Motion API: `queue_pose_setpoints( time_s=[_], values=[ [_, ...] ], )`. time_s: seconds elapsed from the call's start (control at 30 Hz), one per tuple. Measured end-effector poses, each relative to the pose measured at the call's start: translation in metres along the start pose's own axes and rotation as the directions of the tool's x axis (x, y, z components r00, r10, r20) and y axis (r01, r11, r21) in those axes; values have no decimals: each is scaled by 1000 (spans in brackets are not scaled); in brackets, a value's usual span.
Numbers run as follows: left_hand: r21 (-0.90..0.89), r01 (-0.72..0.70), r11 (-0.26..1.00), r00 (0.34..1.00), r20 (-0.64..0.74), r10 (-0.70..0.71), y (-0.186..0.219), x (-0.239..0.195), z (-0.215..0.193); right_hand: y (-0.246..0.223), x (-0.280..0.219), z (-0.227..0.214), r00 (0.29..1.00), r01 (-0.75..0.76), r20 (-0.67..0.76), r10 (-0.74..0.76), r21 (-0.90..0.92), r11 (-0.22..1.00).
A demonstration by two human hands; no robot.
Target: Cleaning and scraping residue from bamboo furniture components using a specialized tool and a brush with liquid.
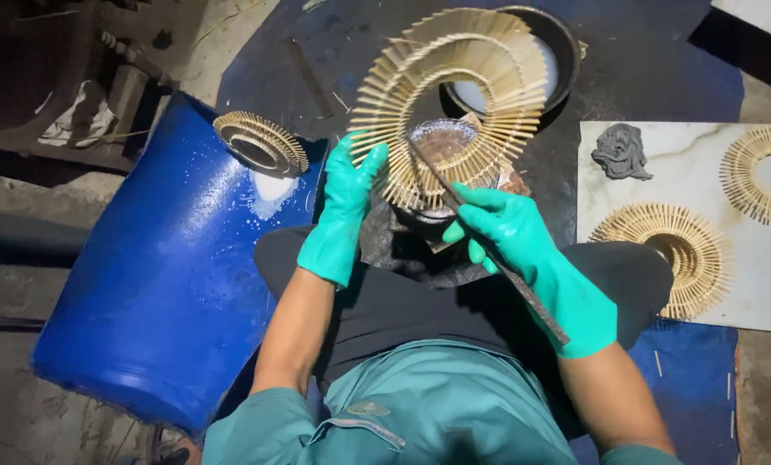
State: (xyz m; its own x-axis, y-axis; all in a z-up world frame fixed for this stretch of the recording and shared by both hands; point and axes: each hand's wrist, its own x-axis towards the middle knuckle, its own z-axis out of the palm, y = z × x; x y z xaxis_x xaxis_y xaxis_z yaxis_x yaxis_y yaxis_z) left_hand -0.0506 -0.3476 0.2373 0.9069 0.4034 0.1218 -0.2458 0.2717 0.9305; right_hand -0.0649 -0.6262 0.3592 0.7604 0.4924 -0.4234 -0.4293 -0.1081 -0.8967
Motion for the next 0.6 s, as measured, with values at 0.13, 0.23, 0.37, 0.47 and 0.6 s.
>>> queue_pose_setpoints(
  time_s=[0.13, 0.23, 0.37, 0.47, 0.6],
  values=[
    [289, -208, 934, 960, 242, 139, 41, -21, 24, -3, -6, -1, 997, 81, -15, -80, 117, 990],
    [380, -265, 886, 964, 115, 239, -5, -7, -13, -7, -7, -1, 991, 127, 11, -135, 267, 955],
    [377, -246, 893, 969, 61, 241, -2, -4, -19, -11, -5, 4, 994, 103, 15, -107, 172, 980],
    [64, -7, 998, 981, -192, 19, -12, -1, -19, -10, -5, 12, 989, 132, -92, -117, 180, 975],
    [46, -14, 999, 991, -131, 20, 0, -2, -9, -2, 3, 7, 1000, 8, -4, -8, 86, 996]
  ],
)
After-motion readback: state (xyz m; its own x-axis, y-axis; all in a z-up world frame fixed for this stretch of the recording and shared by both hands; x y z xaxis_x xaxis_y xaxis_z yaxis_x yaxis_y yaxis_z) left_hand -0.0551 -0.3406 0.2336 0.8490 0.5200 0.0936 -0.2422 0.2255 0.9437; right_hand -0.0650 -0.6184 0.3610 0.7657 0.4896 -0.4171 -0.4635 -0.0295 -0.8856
